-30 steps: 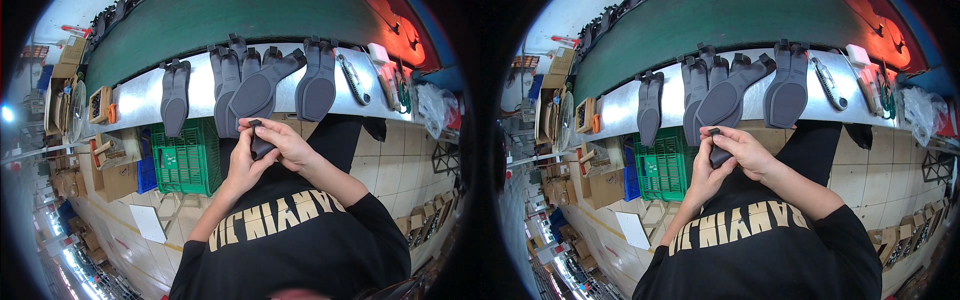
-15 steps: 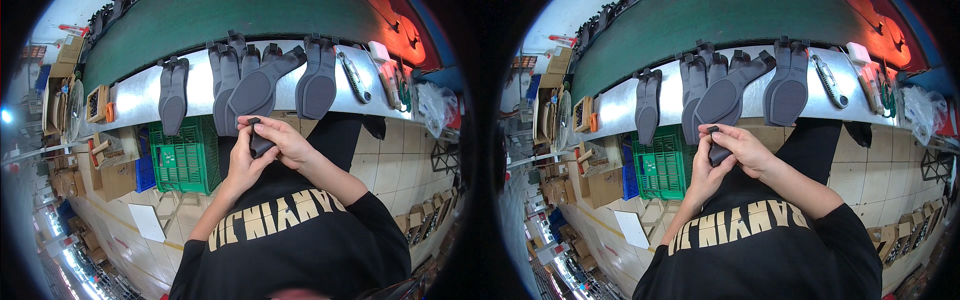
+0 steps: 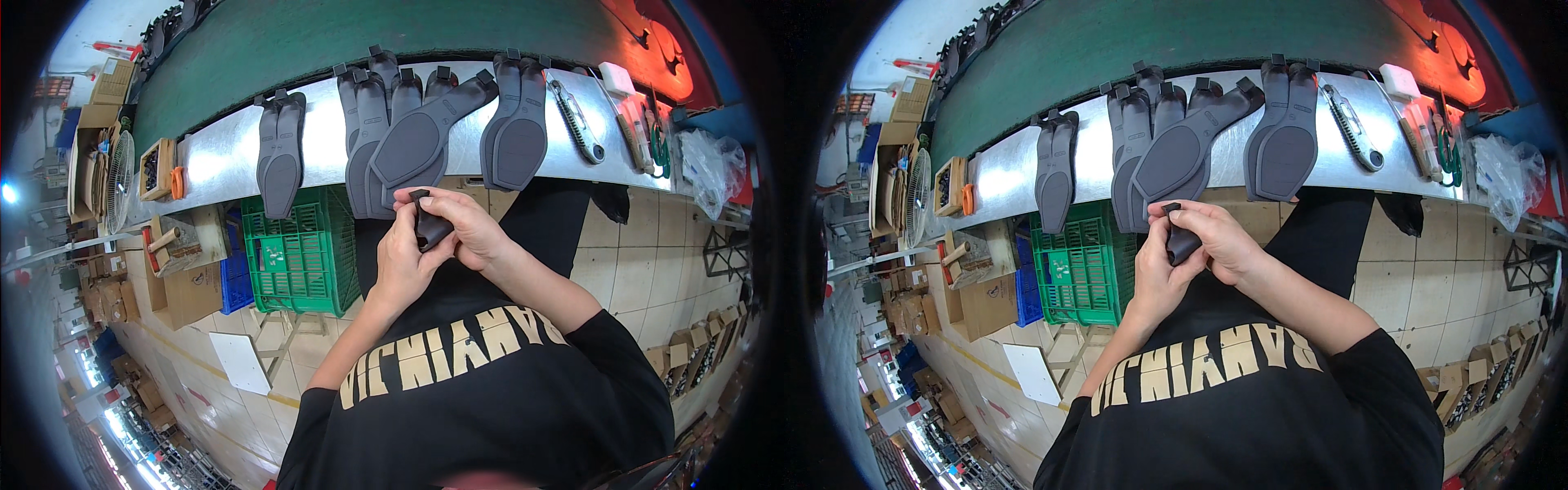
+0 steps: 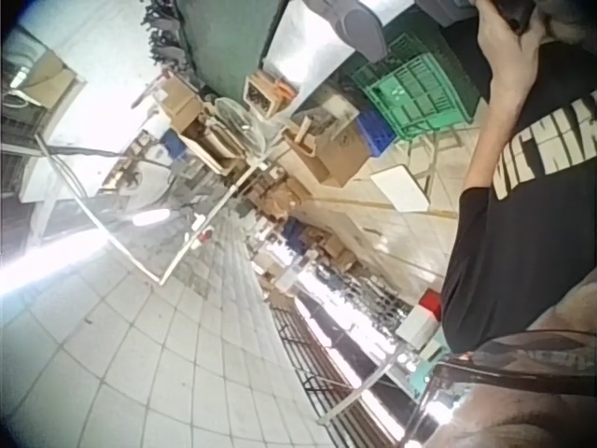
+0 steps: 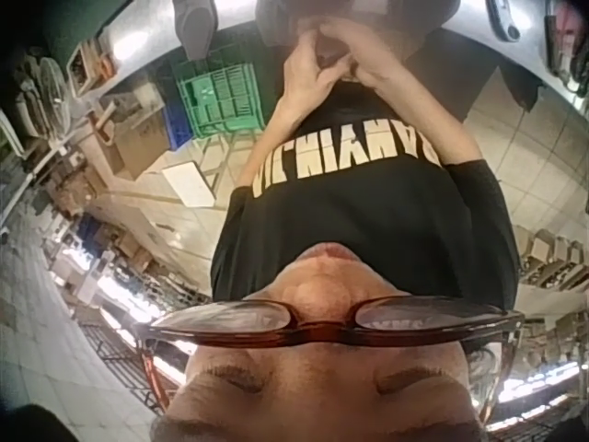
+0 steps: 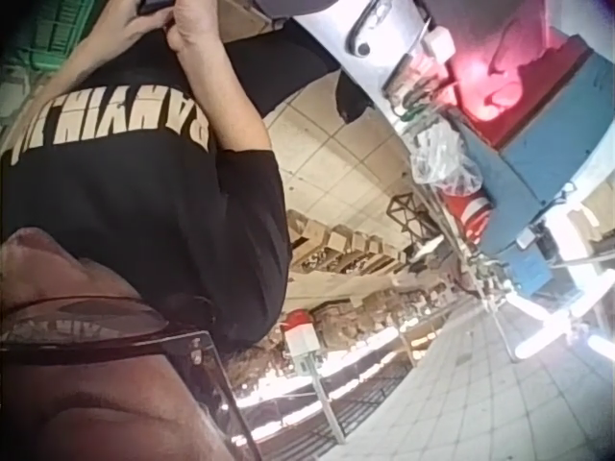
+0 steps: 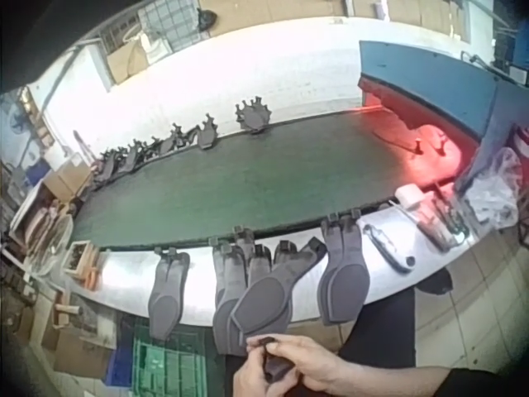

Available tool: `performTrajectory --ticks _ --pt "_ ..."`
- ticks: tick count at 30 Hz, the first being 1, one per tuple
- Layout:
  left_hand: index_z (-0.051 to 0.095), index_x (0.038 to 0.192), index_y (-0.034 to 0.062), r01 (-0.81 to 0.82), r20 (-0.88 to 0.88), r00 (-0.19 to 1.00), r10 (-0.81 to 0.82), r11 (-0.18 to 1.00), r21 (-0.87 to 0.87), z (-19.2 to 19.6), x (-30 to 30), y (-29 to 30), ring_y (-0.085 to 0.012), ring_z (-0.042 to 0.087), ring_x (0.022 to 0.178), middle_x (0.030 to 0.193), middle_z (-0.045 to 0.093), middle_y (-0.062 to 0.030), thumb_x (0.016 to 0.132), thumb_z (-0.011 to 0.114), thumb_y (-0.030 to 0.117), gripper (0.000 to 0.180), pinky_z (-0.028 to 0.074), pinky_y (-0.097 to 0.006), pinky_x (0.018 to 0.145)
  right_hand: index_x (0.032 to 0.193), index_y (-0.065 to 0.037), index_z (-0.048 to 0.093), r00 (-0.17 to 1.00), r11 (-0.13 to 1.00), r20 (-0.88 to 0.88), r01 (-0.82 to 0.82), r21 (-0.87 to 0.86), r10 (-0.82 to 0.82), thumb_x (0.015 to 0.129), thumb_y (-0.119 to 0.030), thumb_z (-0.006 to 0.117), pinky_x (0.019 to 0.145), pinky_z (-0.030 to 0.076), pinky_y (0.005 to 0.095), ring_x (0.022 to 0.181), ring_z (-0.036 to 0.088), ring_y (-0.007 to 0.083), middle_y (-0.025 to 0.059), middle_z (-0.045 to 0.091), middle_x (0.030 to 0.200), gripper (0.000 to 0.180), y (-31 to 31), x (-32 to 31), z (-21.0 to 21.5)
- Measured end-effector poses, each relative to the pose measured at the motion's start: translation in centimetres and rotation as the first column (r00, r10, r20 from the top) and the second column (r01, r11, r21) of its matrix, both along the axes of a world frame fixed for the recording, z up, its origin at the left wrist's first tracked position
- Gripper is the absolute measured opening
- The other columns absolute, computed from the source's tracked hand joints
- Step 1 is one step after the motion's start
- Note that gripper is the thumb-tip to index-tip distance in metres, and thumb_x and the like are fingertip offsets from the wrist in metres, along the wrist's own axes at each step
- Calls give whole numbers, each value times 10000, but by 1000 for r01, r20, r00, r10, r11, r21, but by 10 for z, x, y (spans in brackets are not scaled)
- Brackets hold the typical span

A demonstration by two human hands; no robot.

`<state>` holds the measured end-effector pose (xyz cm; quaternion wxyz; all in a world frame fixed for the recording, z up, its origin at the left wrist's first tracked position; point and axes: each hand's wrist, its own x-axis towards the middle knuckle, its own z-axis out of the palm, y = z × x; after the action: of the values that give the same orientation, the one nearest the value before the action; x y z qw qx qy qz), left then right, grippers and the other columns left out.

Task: Inspecting and finishing shoe soles and heel components at a factory workbench.

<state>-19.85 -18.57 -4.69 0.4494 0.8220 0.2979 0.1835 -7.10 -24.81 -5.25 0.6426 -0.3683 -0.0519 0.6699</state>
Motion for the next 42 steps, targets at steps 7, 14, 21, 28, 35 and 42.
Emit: performTrajectory --ticks 7,14,21,28,35,42 --pt "502 1157 -8 9 4 1000 -9 1000 -5 -2 -1 1 -392 681 856 952 654 -202 796 801 284 552 536 -422 709 1291 -13 604 1000 1000 15 -25 16 24 999 -198 555 949 510 298 1064 627 153 90 643 1174 349 -2 0 -5" --pt "502 1159 -11 7 -8 1000 -6 1000 6 -2 -1 1 -392 681 855 962 651 -209 788 804 290 566 535 -422 705 1301 -18 598 999 999 9 -36 13 36 1005 -210 551 956 506 301 1068 626 154 90 640 1182 356 -2 0 -3" --pt "501 1163 -5 14 -12 1000 -13 995 100 0 1 -2 -405 673 860 959 649 -229 779 799 283 565 534 -431 700 1223 -10 628 1000 1000 3 28 5 -28 992 -184 559 950 505 302 1067 627 158 91 647 1165 297 -3 -4 -6" --pt "590 1148 2 15 97 995 37 874 -486 13 -15 14 -68 581 842 952 633 -23 849 746 238 412 486 -249 715 1400 -21 504 984 979 48 -175 104 171 999 -190 554 964 500 308 1119 609 152 85 604 1257 438 -7 4 -5" --pt "586 1155 -6 69 187 979 79 736 -674 4 -21 25 -112 598 814 890 635 -55 862 711 387 506 474 -233 705 1453 -18 426 955 978 240 -196 65 176 1013 -148 541 872 477 244 993 593 81 35 627 1129 473 -12 10 -2" --pt "443 1403 -37 75 194 977 90 706 -705 19 -19 27 -152 634 783 847 653 -105 821 714 433 796 492 -243 723 1249 -24 637 323 975 923 139 174 -211 983 -41 529 747 488 234 900 608 94 59 657 1030 287 -31 69 31"
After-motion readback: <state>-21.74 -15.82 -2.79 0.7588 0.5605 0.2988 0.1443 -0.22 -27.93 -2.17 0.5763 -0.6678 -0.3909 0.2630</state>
